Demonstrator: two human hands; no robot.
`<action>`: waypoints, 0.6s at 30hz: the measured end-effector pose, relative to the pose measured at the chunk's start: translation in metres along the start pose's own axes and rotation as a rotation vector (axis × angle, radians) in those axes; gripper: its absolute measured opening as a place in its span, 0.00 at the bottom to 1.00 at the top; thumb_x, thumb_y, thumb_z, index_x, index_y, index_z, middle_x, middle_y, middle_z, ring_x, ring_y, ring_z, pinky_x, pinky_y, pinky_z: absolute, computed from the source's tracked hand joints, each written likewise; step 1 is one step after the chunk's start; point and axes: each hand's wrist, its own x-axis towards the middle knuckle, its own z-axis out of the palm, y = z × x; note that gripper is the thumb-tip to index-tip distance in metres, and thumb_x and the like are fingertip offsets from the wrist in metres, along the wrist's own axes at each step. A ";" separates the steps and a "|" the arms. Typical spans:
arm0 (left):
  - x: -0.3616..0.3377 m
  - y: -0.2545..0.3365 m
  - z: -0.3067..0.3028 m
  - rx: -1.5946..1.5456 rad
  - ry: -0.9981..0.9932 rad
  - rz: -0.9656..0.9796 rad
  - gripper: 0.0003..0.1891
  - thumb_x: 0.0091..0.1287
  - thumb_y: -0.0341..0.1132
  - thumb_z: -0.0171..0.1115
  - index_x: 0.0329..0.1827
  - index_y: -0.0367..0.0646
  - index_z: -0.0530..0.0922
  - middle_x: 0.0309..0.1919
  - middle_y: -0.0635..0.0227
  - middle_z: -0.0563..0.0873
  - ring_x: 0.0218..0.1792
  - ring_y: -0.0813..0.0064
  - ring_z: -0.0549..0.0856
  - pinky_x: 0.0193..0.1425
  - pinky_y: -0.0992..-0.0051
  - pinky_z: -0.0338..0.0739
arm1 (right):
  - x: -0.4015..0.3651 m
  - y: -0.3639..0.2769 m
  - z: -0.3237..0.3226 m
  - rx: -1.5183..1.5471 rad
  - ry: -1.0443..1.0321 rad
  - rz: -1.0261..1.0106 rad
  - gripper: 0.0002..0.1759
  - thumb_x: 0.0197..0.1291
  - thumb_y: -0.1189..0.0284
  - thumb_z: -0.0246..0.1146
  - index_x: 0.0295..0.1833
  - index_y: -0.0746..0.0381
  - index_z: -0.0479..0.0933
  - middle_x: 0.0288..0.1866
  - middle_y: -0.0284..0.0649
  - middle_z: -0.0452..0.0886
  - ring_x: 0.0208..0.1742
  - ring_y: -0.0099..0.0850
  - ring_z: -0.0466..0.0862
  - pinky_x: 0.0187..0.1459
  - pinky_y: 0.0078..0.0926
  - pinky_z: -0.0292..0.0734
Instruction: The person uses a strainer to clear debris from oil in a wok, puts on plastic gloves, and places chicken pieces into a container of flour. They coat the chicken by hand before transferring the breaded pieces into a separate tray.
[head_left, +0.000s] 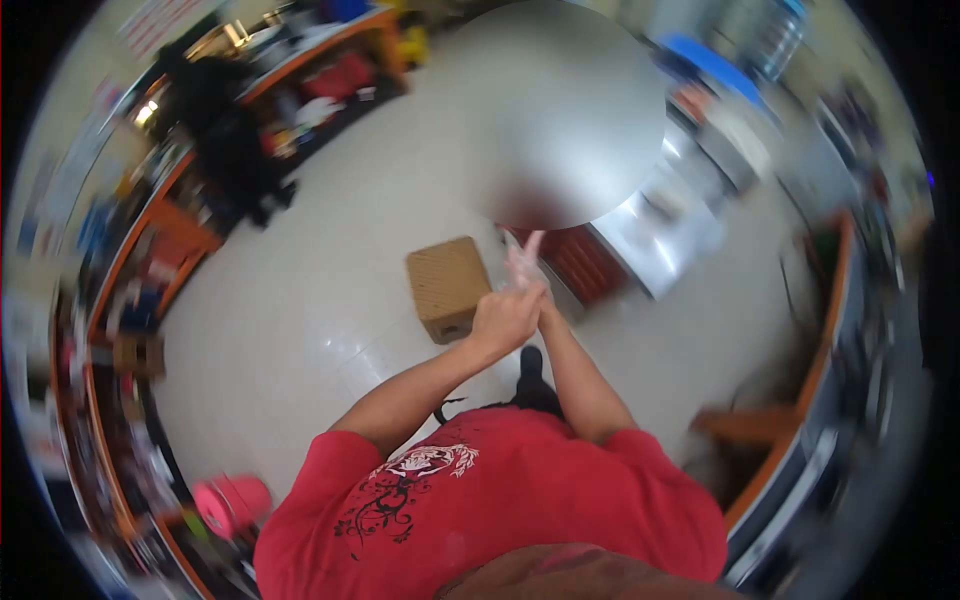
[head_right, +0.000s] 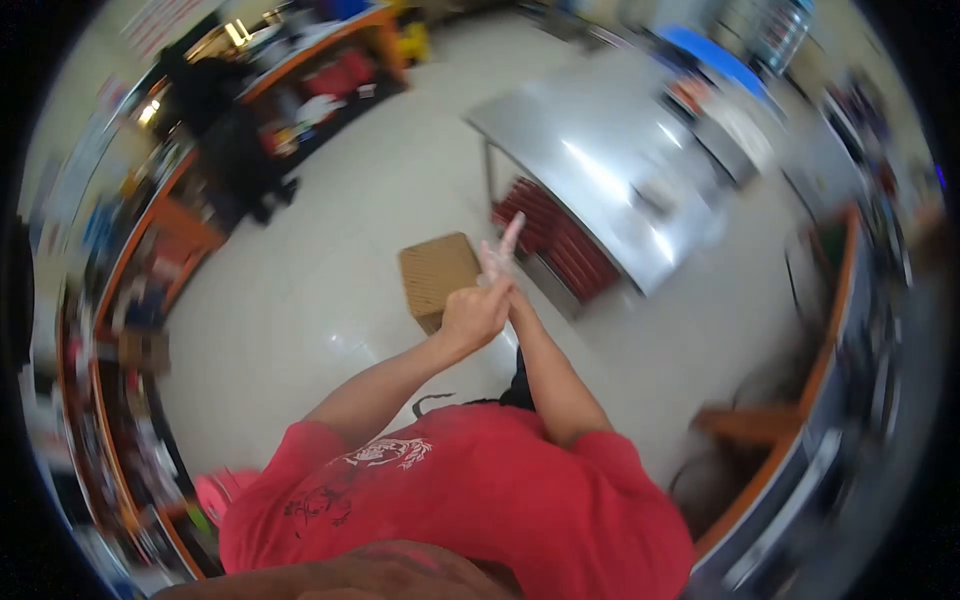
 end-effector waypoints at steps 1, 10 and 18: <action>0.000 0.009 0.013 -0.067 -0.062 0.080 0.07 0.65 0.32 0.61 0.45 0.45 0.77 0.24 0.58 0.85 0.24 0.54 0.86 0.27 0.56 0.79 | -0.016 0.000 -0.017 -0.012 0.060 0.010 0.54 0.72 0.49 0.56 0.83 0.44 0.21 0.82 0.52 0.55 0.76 0.52 0.66 0.67 0.57 0.67; -0.018 0.152 0.106 -0.256 -0.587 0.495 0.12 0.66 0.31 0.58 0.50 0.42 0.68 0.25 0.53 0.84 0.27 0.45 0.85 0.27 0.51 0.76 | -0.133 0.024 -0.242 0.478 0.097 0.021 0.54 0.64 0.26 0.44 0.86 0.47 0.42 0.81 0.54 0.59 0.77 0.55 0.64 0.78 0.60 0.42; 0.036 0.289 0.211 -0.337 -0.691 0.771 0.11 0.65 0.29 0.58 0.47 0.40 0.68 0.29 0.50 0.84 0.29 0.43 0.84 0.29 0.49 0.77 | -0.170 -0.050 -0.378 0.295 0.453 -0.436 0.54 0.71 0.44 0.57 0.82 0.37 0.22 0.84 0.58 0.43 0.77 0.52 0.66 0.45 0.43 0.87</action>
